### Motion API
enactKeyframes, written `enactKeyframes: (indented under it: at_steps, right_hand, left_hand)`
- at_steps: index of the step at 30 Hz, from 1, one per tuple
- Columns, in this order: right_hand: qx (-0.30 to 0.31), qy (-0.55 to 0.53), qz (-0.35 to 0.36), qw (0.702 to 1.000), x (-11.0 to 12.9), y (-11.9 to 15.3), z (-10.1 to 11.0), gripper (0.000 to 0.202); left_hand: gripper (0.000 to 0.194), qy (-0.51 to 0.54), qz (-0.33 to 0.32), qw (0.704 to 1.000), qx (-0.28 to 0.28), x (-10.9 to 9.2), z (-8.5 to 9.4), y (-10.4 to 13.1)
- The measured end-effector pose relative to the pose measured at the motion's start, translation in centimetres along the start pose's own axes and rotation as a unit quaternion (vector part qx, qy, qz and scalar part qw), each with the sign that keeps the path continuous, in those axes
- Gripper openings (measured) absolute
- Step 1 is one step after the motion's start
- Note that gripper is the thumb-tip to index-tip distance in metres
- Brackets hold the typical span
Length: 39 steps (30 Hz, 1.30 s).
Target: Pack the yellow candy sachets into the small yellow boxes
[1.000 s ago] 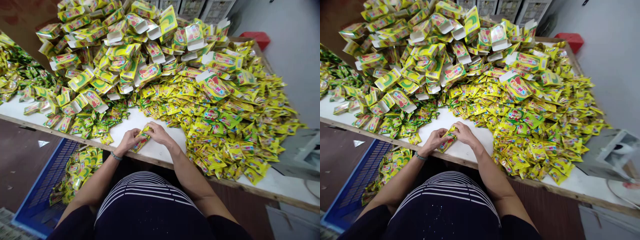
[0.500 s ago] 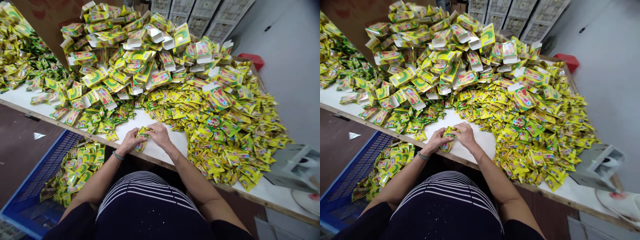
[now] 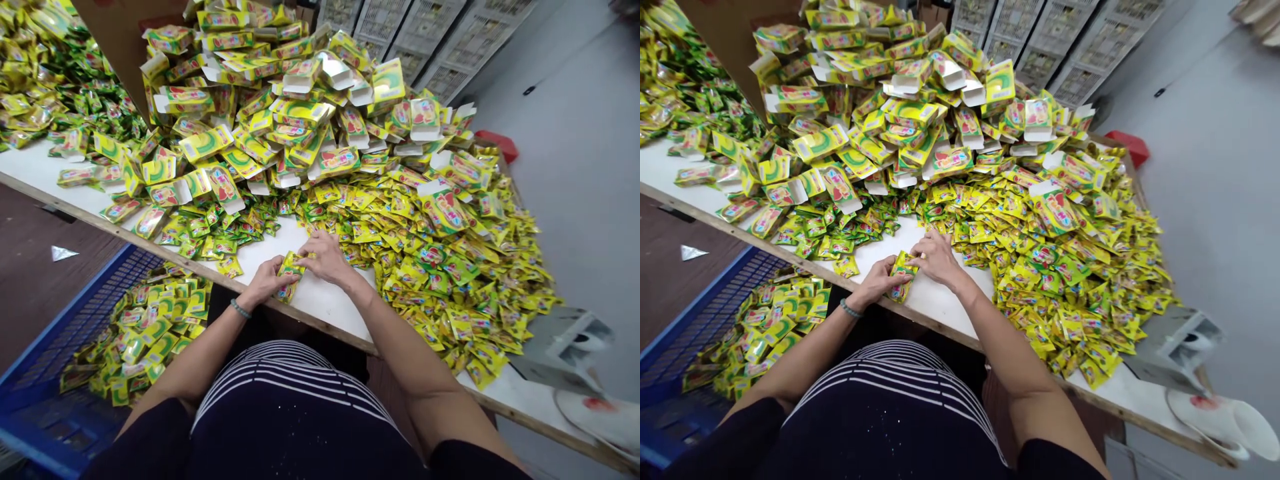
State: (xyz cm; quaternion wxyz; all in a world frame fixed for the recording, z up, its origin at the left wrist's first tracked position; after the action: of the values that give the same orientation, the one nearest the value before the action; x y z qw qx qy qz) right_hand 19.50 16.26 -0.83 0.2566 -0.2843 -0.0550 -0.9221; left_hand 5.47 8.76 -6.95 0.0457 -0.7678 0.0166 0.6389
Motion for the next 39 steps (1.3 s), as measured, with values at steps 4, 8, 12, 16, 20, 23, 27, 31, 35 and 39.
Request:
enactKeyframes:
  at_steps: [4,8,12,16,20,23,27,31,35,39]
  right_hand:
    - [-0.008,0.014,0.021,1.000,0.5,0.2,-0.3,0.009]
    - [0.024,-0.011,0.009,1.000,0.0,0.7,-0.6,0.008]
    - [0.053,-0.022,-0.002,0.998,0.1,1.5,-1.2,0.016]
    - [0.079,-0.014,-0.023,0.996,0.6,2.2,-2.3,0.022]
    - [0.028,-0.087,-0.042,0.995,0.3,2.9,-2.4,0.015]
    - [-0.095,-0.195,-0.065,0.974,-0.8,3.5,-2.3,0.019]
    - [-0.057,-0.305,-0.111,0.944,-1.9,4.2,-4.9,0.026]
    - [-0.036,-0.302,-0.105,0.947,-2.1,4.5,-5.9,0.027]
    - [-0.043,-0.252,-0.105,0.961,-2.1,4.6,-4.9,0.026]
    - [-0.043,-0.215,-0.105,0.970,-1.4,4.4,-3.7,0.036]
  left_hand:
    - [0.041,-0.003,-0.012,1.000,0.004,-0.1,-0.1,0.0]
    - [0.042,0.006,0.006,1.000,-0.009,0.5,0.0,-0.1]
    - [0.040,-0.014,0.006,1.000,-0.007,1.0,0.2,-0.1]
    - [0.039,-0.004,-0.001,1.000,-0.004,0.6,0.6,0.0]
    - [0.043,0.014,0.019,1.000,0.006,-0.1,1.2,0.2]
    - [0.051,0.023,0.024,0.999,-0.037,-0.2,1.9,0.6]
    - [0.064,0.002,-0.010,0.997,-0.080,0.0,2.4,1.2]
    - [0.056,-0.001,-0.054,0.998,-0.040,-0.1,2.1,1.5]
    - [0.038,-0.039,-0.072,0.996,-0.033,-0.2,2.0,1.3]
    - [0.041,-0.014,-0.065,0.996,-0.057,-0.1,2.1,1.1]
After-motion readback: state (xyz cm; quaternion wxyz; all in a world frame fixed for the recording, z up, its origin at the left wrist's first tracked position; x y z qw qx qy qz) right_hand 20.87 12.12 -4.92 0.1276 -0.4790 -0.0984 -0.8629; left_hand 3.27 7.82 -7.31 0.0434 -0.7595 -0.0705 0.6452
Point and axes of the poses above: each hand's wrist, its own y-axis away from the middle knuckle, its own z-axis out of the back of the hand, x = y × z, the point moved 4 cm from there along -y, towards the middle knuckle, and after that the axes turned 14 degrees about -z, right-handed, at the moved point
